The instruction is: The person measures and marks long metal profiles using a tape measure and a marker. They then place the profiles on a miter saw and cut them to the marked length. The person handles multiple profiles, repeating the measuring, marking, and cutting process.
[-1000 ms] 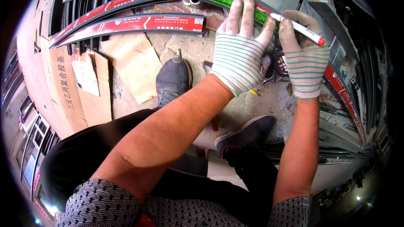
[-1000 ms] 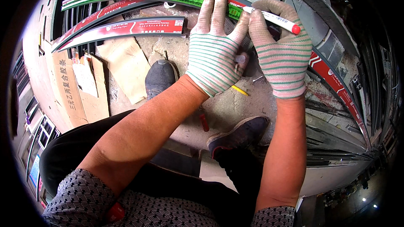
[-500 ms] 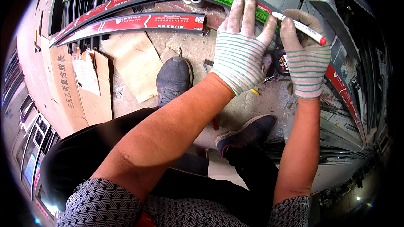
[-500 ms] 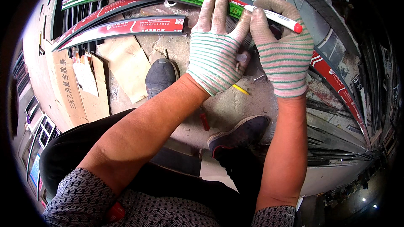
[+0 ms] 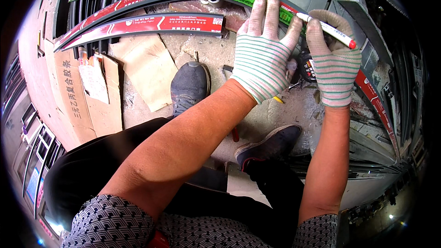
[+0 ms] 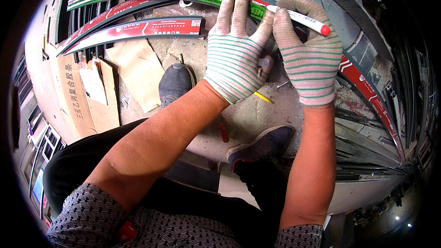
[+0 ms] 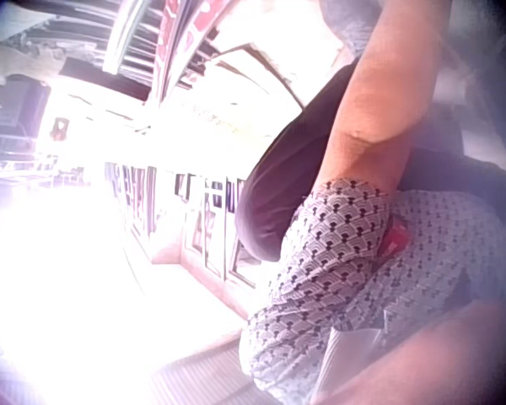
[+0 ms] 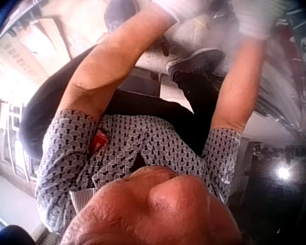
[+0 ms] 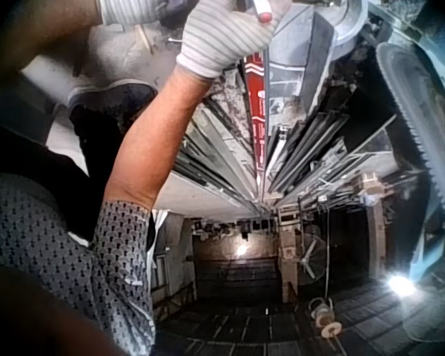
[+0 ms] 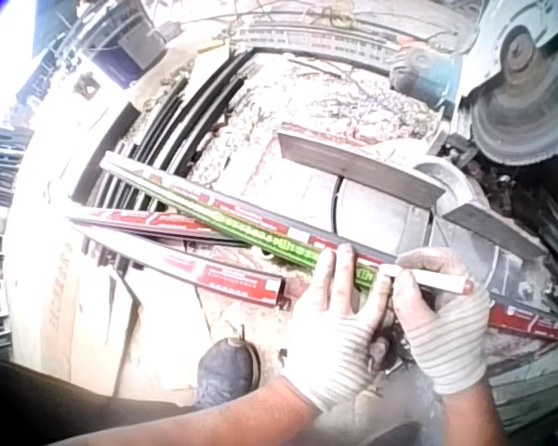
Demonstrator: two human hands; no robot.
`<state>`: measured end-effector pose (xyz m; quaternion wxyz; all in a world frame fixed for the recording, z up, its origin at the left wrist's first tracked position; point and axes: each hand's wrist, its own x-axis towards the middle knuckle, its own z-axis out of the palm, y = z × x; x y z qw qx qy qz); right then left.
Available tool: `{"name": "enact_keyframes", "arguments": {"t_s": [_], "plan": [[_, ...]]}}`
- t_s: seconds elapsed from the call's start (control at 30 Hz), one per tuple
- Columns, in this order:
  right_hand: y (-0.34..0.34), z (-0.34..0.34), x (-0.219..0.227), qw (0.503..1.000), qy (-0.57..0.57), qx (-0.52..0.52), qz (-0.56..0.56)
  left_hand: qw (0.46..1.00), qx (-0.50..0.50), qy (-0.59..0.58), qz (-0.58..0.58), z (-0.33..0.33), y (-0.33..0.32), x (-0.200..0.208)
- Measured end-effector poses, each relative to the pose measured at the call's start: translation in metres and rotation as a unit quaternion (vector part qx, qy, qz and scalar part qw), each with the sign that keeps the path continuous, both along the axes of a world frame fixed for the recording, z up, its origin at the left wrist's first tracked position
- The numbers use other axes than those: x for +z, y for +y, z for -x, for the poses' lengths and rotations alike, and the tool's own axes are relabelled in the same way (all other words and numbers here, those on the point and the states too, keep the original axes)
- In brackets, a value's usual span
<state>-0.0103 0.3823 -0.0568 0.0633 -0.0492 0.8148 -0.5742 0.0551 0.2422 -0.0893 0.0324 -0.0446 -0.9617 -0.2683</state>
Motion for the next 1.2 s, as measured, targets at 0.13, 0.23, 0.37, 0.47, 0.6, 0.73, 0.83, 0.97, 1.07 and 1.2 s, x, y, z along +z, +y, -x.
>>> {"name": "enact_keyframes", "arguments": {"t_s": [0.13, 0.23, 0.37, 0.47, 0.6, 0.73, 0.83, 0.97, 1.07, 1.2], "plan": [[0.0004, 0.0002, -0.0006, 1.000, 0.004, 0.002, -0.006, 1.000, -0.001, 0.000, 0.003, -0.0001, 0.0002, -0.0005], [-0.0006, -0.0005, -0.0017, 1.000, 0.006, -0.004, 0.018, 1.000, -0.001, 0.003, 0.000, 0.0002, -0.0002, -0.0011], [-0.0010, 0.0001, -0.0015, 1.000, 0.006, -0.005, 0.004, 1.000, -0.003, 0.004, 0.000, 0.0004, -0.0005, -0.0019], [-0.0007, -0.0001, -0.0002, 1.000, 0.000, -0.005, -0.007, 1.000, -0.003, 0.005, 0.003, 0.0002, -0.0004, -0.0020], [-0.0003, -0.0001, -0.0007, 1.000, 0.003, -0.004, -0.006, 1.000, -0.004, 0.003, 0.007, -0.0001, -0.0003, -0.0022], [-0.0011, -0.0005, -0.0007, 1.000, -0.002, -0.009, 0.000, 1.000, -0.002, 0.004, 0.004, -0.0001, 0.0001, -0.0015], [-0.0009, -0.0002, -0.0013, 1.000, 0.007, -0.006, 0.002, 1.000, -0.004, 0.005, 0.002, 0.0002, -0.0002, -0.0016], [-0.0013, -0.0001, -0.0011, 1.000, 0.005, -0.007, 0.002, 1.000, -0.002, 0.006, 0.004, 0.0002, 0.0005, -0.0022], [-0.0003, 0.0003, -0.0018, 1.000, 0.012, -0.002, -0.008, 1.000, -0.002, 0.007, 0.006, 0.0001, 0.0004, -0.0024], [0.0001, 0.0003, -0.0010, 1.000, 0.013, 0.000, -0.015, 1.000, -0.002, 0.008, 0.006, 0.0000, 0.0005, -0.0022]]}}
